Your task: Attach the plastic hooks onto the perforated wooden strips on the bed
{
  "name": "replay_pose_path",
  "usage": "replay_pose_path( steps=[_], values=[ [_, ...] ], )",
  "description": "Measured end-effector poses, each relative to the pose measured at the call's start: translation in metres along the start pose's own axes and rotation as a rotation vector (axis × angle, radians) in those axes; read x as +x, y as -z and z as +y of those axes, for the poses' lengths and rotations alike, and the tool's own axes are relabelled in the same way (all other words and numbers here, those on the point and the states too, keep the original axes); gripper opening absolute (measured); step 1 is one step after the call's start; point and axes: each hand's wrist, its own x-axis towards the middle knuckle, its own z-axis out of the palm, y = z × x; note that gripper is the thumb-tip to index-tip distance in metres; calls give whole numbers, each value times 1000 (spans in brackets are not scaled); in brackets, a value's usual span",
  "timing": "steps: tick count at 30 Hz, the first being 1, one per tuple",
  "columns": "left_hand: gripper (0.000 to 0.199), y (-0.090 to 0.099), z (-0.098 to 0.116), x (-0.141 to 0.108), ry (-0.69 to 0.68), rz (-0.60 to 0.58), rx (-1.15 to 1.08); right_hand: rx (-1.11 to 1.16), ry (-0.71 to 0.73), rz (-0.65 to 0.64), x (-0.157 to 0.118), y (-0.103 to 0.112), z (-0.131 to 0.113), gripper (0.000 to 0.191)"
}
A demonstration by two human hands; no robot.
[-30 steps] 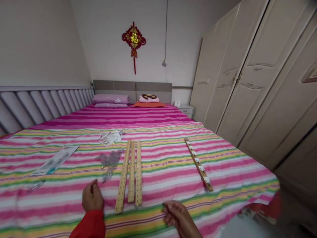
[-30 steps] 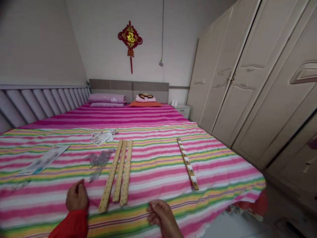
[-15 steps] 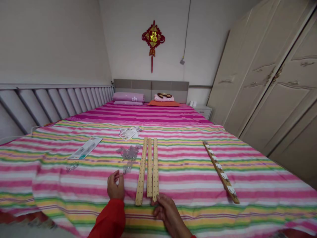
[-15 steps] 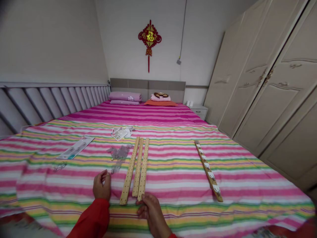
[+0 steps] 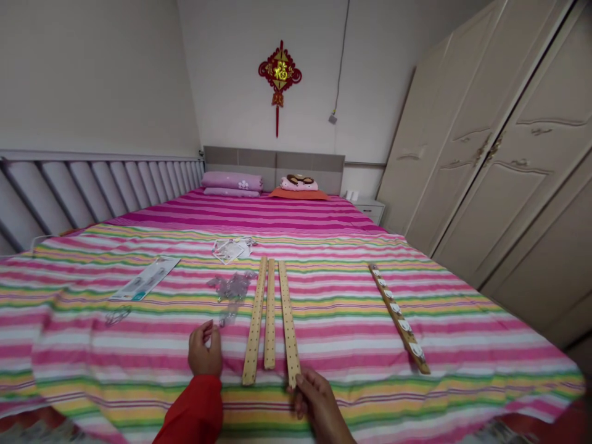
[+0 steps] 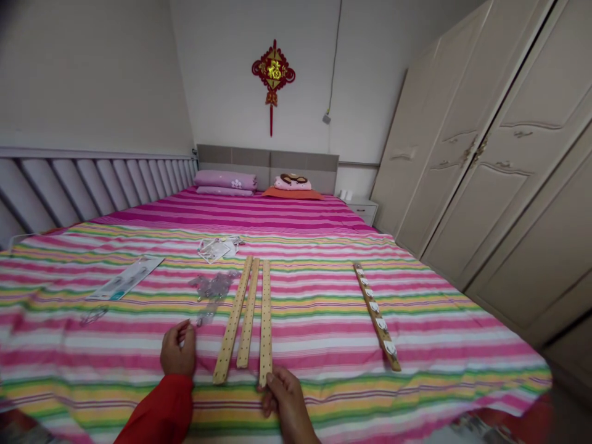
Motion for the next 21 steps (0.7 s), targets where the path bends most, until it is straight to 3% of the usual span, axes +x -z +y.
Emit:
replay_pose_path(
  steps=[14,17,21],
  values=[
    [38,-4,-3,2,-36,-14,-14,58,-14,42,-5,14,-4,35],
    [46,-3,-1,4,-108,-56,34,91,32,53,-9,15,-4,37],
    [41,-2,-3,8,-141,-145,57,130,41,73,-15,16,-4,35]
  ],
)
